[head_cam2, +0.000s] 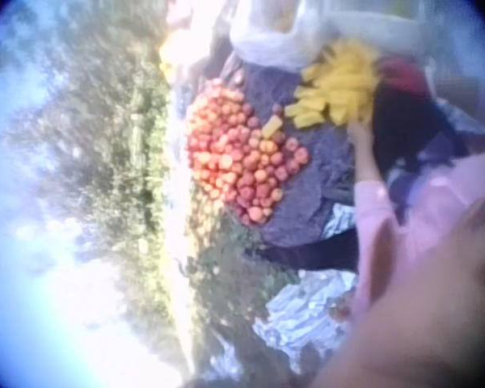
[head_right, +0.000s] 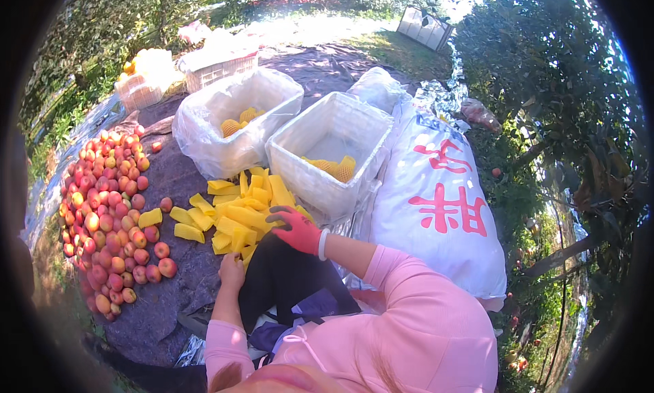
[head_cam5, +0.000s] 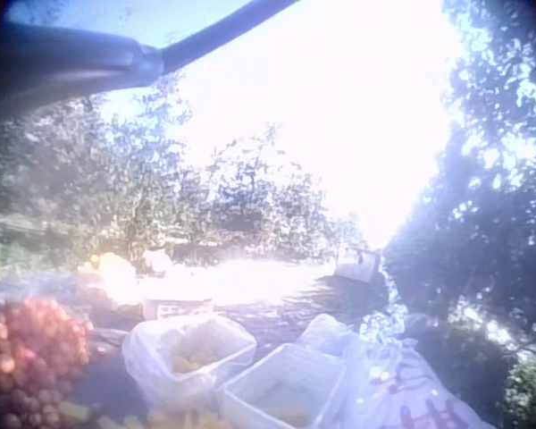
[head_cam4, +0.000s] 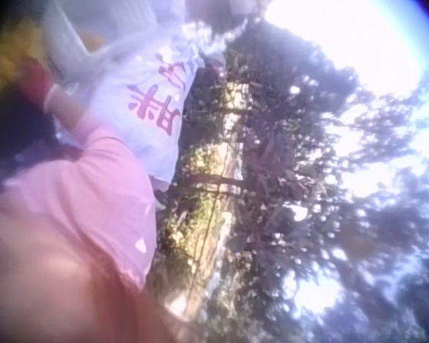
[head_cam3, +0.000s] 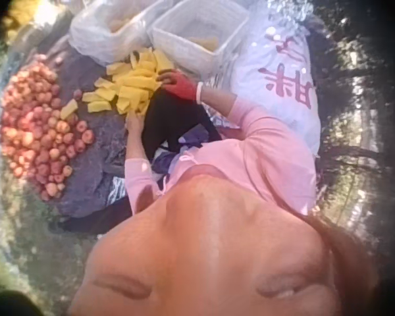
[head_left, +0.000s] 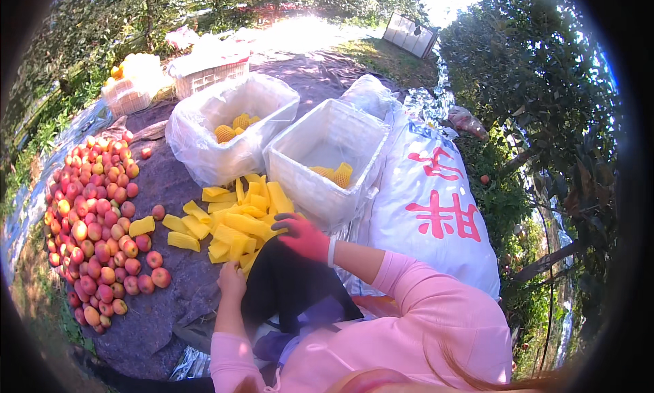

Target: The person sits on the ground and repeatedly picks up apples, wraps each one in a yellow foam net, and places the wrapped apple into a white plastic bin. The process is repeated for multiple apples.

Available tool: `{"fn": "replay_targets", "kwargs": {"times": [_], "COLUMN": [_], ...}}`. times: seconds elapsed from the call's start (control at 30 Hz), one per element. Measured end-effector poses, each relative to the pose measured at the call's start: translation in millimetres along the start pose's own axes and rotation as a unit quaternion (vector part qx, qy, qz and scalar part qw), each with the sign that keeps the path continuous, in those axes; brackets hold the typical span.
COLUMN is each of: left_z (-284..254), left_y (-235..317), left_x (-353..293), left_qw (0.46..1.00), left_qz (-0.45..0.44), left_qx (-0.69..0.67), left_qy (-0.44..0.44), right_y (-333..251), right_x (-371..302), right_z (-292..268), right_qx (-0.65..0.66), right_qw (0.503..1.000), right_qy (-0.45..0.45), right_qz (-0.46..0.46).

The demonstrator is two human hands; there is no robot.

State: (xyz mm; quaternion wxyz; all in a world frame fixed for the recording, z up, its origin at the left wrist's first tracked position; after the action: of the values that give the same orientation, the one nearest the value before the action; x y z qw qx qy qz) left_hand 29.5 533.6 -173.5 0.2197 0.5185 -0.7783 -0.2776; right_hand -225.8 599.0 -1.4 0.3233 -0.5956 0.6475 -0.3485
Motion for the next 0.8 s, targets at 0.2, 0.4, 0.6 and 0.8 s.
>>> {"fn": "replay_targets", "kwargs": {"times": [0.2,0.4,0.6,0.8], "left_z": [-108,-129,-151,-142], "left_y": [-13,6,-5,12], "left_x": [-75,-169,-188,-191], "left_qw": [0.947,0.886,0.841,0.842], "left_qz": [-0.032,-0.071,-0.052,-0.032], "left_qx": [-0.227,-0.421,-0.45,-0.5], "left_qy": [0.223,0.183,0.297,0.2], "right_y": [-36,-73,-74,-79], "right_x": [2,-26,-64,-68], "right_z": [108,240,273,262], "right_qx": [0.135,0.188,0.181,0.356], "right_qw": [0.983,0.909,0.908,0.82], "right_qy": [-0.119,-0.37,-0.369,-0.429], "right_qz": [0.018,0.047,0.084,0.129]}}
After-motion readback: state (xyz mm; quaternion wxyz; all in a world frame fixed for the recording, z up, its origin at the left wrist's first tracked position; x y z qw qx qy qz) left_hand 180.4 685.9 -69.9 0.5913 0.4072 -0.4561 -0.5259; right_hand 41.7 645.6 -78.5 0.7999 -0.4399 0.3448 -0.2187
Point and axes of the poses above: each hand's wrist, its own x-axis towards the middle knuckle, its own z-axis out of the palm, y = z × x, the point moved 9 cm from there along x, towards the middle knuckle, and after that the axes turned 11 degrees about z, right-handed, at the moved point
